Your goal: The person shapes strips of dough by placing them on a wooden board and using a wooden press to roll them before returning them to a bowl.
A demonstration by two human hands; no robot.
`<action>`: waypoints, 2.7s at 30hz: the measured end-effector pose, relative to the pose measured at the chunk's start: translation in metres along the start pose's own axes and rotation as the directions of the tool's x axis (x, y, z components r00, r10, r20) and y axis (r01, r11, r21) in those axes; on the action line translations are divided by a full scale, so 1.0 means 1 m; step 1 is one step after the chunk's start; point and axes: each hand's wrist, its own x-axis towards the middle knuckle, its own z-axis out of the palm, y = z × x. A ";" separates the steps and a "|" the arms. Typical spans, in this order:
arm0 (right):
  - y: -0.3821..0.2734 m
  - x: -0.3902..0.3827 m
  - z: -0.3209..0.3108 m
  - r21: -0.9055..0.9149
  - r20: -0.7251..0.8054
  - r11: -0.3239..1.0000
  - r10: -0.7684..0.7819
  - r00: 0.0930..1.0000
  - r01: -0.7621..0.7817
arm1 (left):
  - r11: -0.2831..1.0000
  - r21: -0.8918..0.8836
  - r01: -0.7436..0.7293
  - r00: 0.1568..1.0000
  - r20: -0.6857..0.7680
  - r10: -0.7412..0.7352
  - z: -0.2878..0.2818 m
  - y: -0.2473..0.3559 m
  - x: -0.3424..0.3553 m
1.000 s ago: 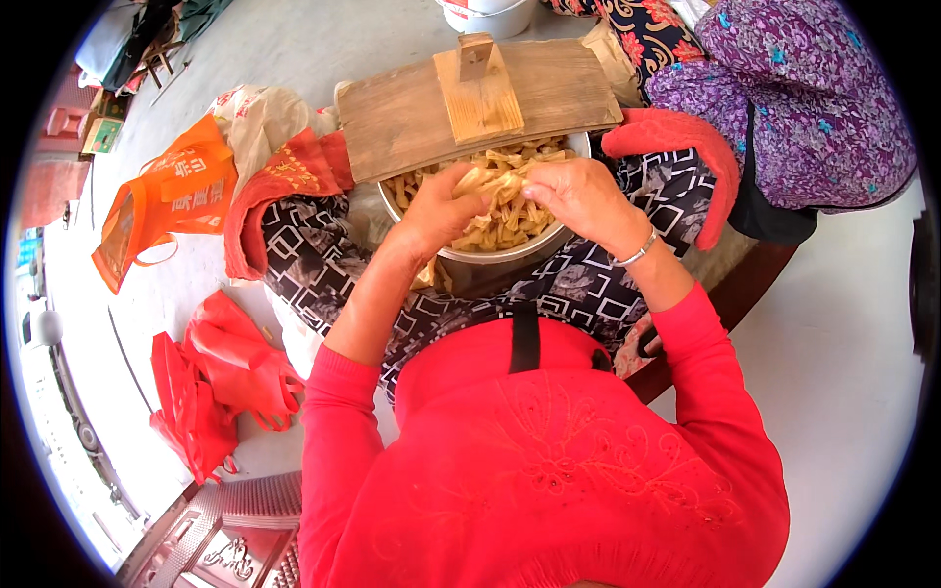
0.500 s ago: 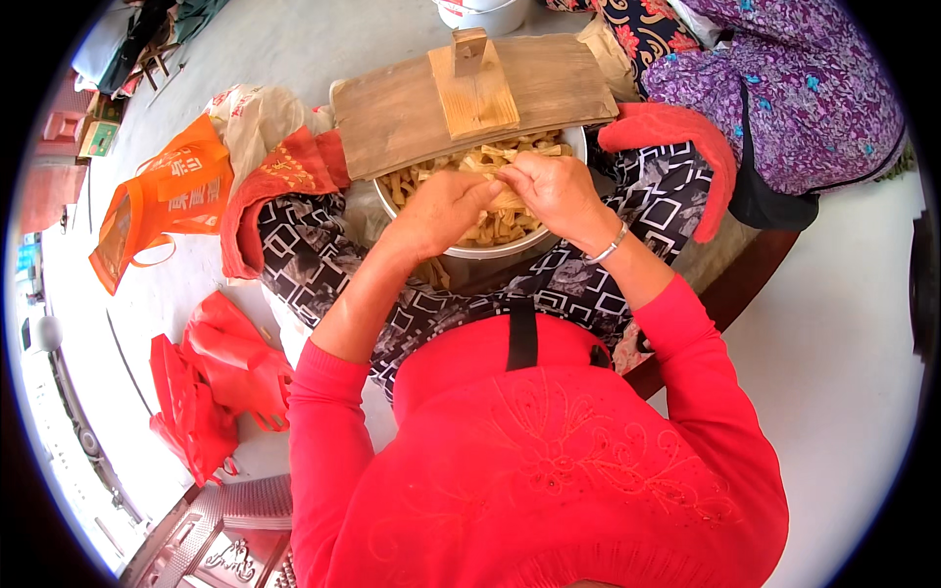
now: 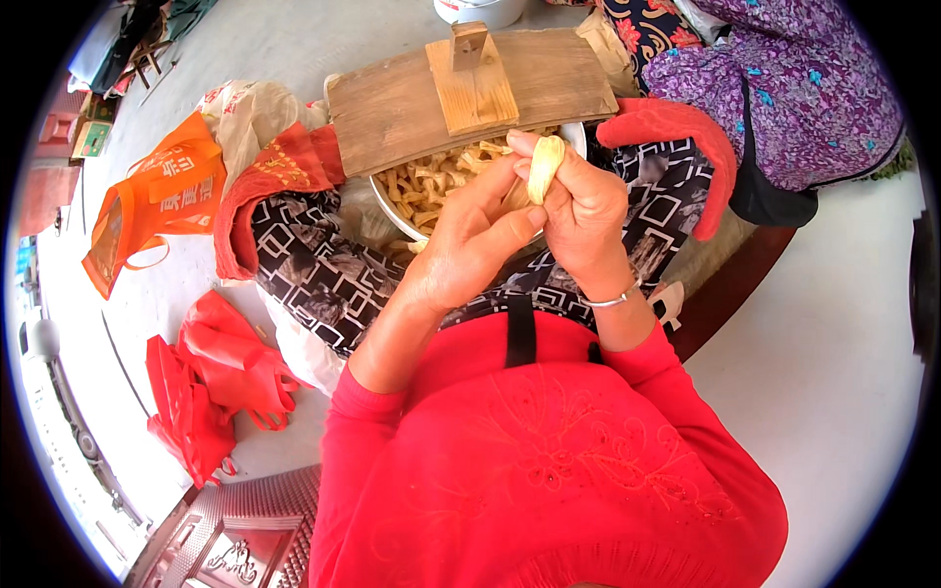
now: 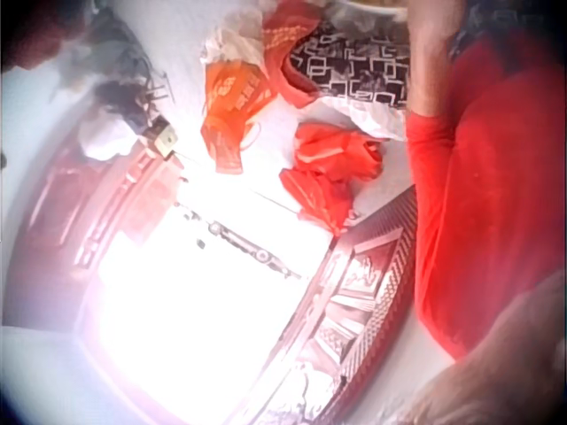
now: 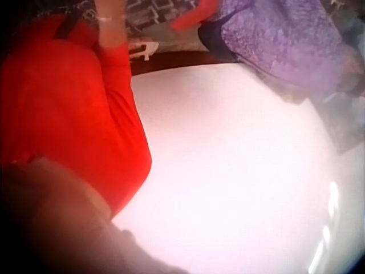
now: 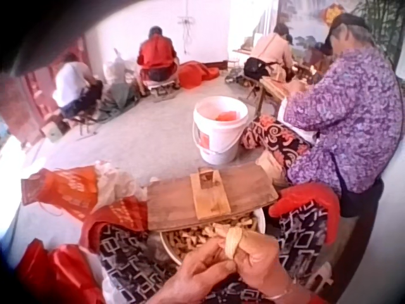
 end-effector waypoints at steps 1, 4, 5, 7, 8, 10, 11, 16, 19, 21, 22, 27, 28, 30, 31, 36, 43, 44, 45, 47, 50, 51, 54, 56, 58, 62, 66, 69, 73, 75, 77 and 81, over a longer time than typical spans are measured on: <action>0.007 0.003 -0.003 -0.124 0.002 0.989 -0.084 0.996 0.083 | 1.000 -0.021 0.016 1.000 -0.018 -0.017 -0.001 -0.004 0.004; 0.011 0.003 -0.010 -0.402 0.078 0.908 -0.091 0.993 0.115 | 0.983 -0.154 0.100 0.993 -0.044 -0.108 -0.009 -0.022 0.018; 0.012 0.002 -0.011 -0.478 0.099 0.874 -0.048 0.994 0.090 | 0.960 -0.220 0.171 0.984 -0.007 -0.177 -0.016 -0.031 0.021; 0.026 -0.003 -0.006 -0.375 0.087 0.926 -0.018 0.996 0.050 | 0.886 -0.339 0.315 0.948 0.077 -0.308 -0.031 -0.046 0.020; 0.028 -0.006 -0.004 -0.352 0.101 0.936 0.002 0.995 0.034 | 0.840 -0.427 0.334 0.939 0.075 -0.335 -0.030 -0.052 0.018; 0.031 -0.007 -0.008 -0.372 0.201 0.928 0.068 0.977 0.012 | 0.860 -0.335 0.385 0.918 0.041 -0.395 -0.042 -0.065 0.013; 0.033 -0.009 -0.012 -0.427 0.243 0.904 0.111 0.964 0.003 | 0.866 -0.288 0.409 0.907 0.021 -0.422 -0.046 -0.071 0.012; 0.052 -0.029 -0.013 -0.414 0.342 0.888 0.355 0.870 -0.199 | 0.508 0.862 -0.007 0.960 -0.136 0.243 -0.041 -0.078 0.004; 0.065 -0.042 -0.011 -0.062 0.468 0.875 0.450 0.761 -0.480 | 0.223 0.969 -0.104 0.897 -0.006 0.441 -0.035 -0.072 -0.001; 0.066 -0.047 -0.009 0.099 0.517 0.691 0.579 0.630 -0.716 | 0.215 0.967 -0.138 0.870 0.014 0.493 -0.033 -0.072 -0.002; 0.064 -0.050 -0.004 0.276 0.540 0.518 0.613 0.577 -0.810 | 0.230 0.960 -0.158 0.868 0.023 0.496 -0.034 -0.074 -0.002; 0.074 -0.053 -0.006 0.472 0.682 0.118 0.580 0.446 -0.874 | 0.406 0.898 -0.172 0.915 -0.007 0.404 -0.033 -0.072 -0.003; 0.071 -0.051 -0.005 0.449 0.665 0.153 0.601 0.444 -0.880 | 0.495 0.855 -0.154 0.933 -0.039 0.357 -0.031 -0.066 -0.003; 0.067 -0.051 0.000 0.425 0.560 0.353 0.621 0.549 -0.833 | 0.658 0.746 -0.105 0.964 -0.087 0.253 -0.025 -0.055 -0.004; 0.065 -0.050 0.006 0.407 0.470 0.511 0.593 0.653 -0.757 | 0.617 0.779 -0.107 0.960 -0.080 0.267 -0.025 -0.053 -0.002; 0.058 -0.041 0.004 -0.060 0.211 0.970 0.242 0.947 -0.234 | 0.416 0.878 0.238 0.955 -0.289 0.062 -0.022 -0.050 0.013; 0.050 -0.036 0.011 0.305 -0.023 0.900 0.335 0.942 -0.312 | 0.936 -0.094 0.339 0.897 -0.268 -0.352 -0.040 -0.080 0.000; 0.055 -0.033 0.009 0.376 -0.061 0.875 0.354 0.933 -0.307 | 0.905 -0.179 0.385 0.872 -0.251 -0.420 -0.041 -0.079 -0.010; 0.060 -0.032 0.007 0.444 -0.097 0.845 0.374 0.922 -0.296 | 0.930 -0.084 0.357 0.892 -0.266 -0.366 -0.039 -0.076 -0.018; 0.064 -0.033 -0.001 0.446 0.056 0.812 0.393 0.918 -0.375 | 0.951 0.105 0.291 0.926 -0.282 -0.252 -0.038 -0.074 -0.032; 0.057 -0.024 -0.016 0.348 0.192 0.786 0.474 0.859 -0.511 | 0.581 0.793 0.187 0.953 -0.289 0.088 -0.051 -0.066 -0.035; 0.064 -0.020 -0.024 0.337 0.175 0.803 0.460 0.871 -0.491 | 0.345 0.926 0.155 0.954 -0.231 0.191 -0.053 -0.061 -0.033; 0.049 0.012 -0.038 -0.197 0.154 0.979 0.089 0.984 -0.058 | 0.149 0.989 0.015 0.941 -0.064 0.331 -0.053 -0.048 -0.021; 0.048 0.025 -0.034 -0.143 0.347 0.990 0.061 0.936 -0.011 | 0.107 0.994 -0.033 0.938 -0.006 0.346 -0.051 -0.039 -0.010; 0.032 0.036 -0.030 -0.090 0.548 0.943 0.314 0.775 -0.319 | 0.166 0.983 -0.073 0.936 0.010 0.352 -0.051 -0.035 0.000; 0.052 0.046 -0.032 0.122 0.715 0.655 0.464 0.524 -0.746 | 0.485 0.875 -0.001 0.972 -0.113 0.206 -0.060 -0.033 0.016; 0.060 0.060 -0.038 0.066 0.687 0.709 0.478 0.547 -0.702 | 0.726 0.653 0.216 0.972 -0.211 -0.099 -0.073 -0.016 0.026; 0.070 0.073 -0.031 0.068 0.584 0.768 0.486 0.650 -0.636 | 0.850 0.488 0.200 0.968 -0.232 -0.095 -0.098 -0.027 0.048; 0.093 0.083 -0.017 0.062 0.492 0.877 0.389 0.779 -0.477 | 0.869 0.446 0.215 0.951 -0.299 -0.082 -0.115 -0.020 0.073; 0.103 0.084 -0.011 0.006 0.419 0.913 0.368 0.830 -0.408 | 0.882 0.413 0.225 0.941 -0.326 -0.088 -0.118 -0.020 0.084; 0.109 0.083 -0.007 -0.035 0.357 0.939 0.331 0.874 -0.341 | 0.870 0.442 0.219 0.938 -0.340 -0.063 -0.124 -0.026 0.091; 0.106 0.080 0.004 -0.235 0.353 0.958 0.239 0.905 -0.162 | 0.768 0.622 0.153 0.925 -0.363 0.110 -0.143 -0.053 0.102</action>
